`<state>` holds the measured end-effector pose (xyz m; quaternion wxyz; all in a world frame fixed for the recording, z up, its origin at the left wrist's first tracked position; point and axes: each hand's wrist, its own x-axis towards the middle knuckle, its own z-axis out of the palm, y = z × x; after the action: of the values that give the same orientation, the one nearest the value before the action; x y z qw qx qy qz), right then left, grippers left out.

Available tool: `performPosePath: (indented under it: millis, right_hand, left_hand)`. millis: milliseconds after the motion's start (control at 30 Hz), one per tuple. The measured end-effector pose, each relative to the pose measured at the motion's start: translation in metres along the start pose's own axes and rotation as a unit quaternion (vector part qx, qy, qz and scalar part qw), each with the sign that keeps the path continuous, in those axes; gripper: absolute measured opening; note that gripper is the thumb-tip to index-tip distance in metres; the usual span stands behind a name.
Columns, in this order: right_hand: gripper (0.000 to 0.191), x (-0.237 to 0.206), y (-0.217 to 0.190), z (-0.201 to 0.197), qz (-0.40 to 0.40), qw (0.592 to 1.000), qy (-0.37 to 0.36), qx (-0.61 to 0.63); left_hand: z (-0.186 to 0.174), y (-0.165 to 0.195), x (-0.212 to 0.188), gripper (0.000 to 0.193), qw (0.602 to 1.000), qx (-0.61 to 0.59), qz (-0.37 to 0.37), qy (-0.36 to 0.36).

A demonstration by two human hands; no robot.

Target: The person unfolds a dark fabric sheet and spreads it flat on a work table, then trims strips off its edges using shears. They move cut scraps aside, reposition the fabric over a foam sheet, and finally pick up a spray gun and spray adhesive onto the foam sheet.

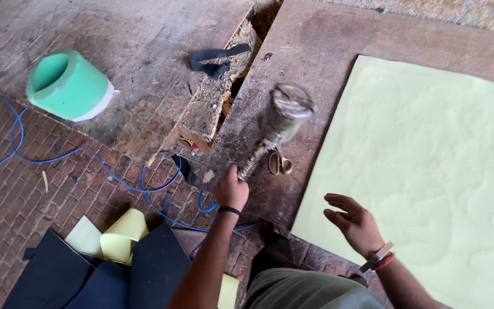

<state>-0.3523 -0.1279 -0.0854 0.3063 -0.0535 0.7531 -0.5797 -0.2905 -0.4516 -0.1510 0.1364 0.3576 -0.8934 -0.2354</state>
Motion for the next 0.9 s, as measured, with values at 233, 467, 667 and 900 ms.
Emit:
performPosePath:
  millis: [233, 467, 667, 900]
  right_hand:
    - [0.04, 0.05, 0.004, 0.044, 0.026, 0.997, 0.074, 0.001]
    - [0.034, 0.053, 0.009, 0.058, 0.08, 0.982, 0.156, -0.067]
    - [0.031, 0.058, 0.003, 0.052, 0.102, 0.969, 0.196, -0.108]
    - [0.027, 0.033, -0.004, 0.045, 0.06, 0.959, 0.259, -0.101]
  left_hand:
    - [0.016, -0.079, 0.177, 0.025, 0.995, 0.046, -0.083, -0.015]
    - [0.072, -0.092, 0.244, 0.027, 0.991, 0.056, -0.109, -0.061]
    - [0.086, -0.097, 0.23, 0.039, 0.99, 0.029, -0.06, -0.123]
    - [0.083, -0.098, 0.214, 0.042, 0.983, 0.007, -0.085, -0.163]
